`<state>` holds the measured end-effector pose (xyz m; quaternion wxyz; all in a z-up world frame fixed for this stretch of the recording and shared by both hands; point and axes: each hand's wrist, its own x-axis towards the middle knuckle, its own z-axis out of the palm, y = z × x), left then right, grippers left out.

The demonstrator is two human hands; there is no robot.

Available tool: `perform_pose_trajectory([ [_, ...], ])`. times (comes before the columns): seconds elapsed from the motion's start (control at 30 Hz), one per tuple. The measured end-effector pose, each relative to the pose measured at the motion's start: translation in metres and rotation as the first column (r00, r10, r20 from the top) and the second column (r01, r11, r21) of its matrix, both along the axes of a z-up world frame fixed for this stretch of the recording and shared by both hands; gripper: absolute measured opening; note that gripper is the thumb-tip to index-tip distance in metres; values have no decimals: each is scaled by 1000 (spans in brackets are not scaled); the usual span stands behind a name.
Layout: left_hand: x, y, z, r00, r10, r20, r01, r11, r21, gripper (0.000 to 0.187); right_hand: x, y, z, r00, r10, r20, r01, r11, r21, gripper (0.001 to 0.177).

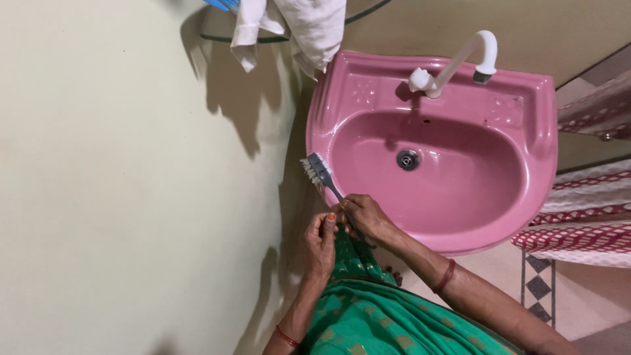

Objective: The person scrubs a pink bathroom sink using a brush, focusing on the basin and faucet area. They rinse the brush under running water and continue scrubbing different sections of the sink.

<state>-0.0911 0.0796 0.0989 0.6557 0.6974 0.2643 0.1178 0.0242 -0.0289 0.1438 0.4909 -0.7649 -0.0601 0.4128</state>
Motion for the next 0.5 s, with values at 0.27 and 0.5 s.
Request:
perform_pose_trajectory([
  [0.27,-38,-50,13,977,34,208,-94,955,282,27,-42,-117,-1,998,35,61,-30,996,-80,36],
  [0.5,-74,-85,12,995,-25,100,-17,919,394,24,-77,-199,-10,991,133,2,-130,968,-217,37],
])
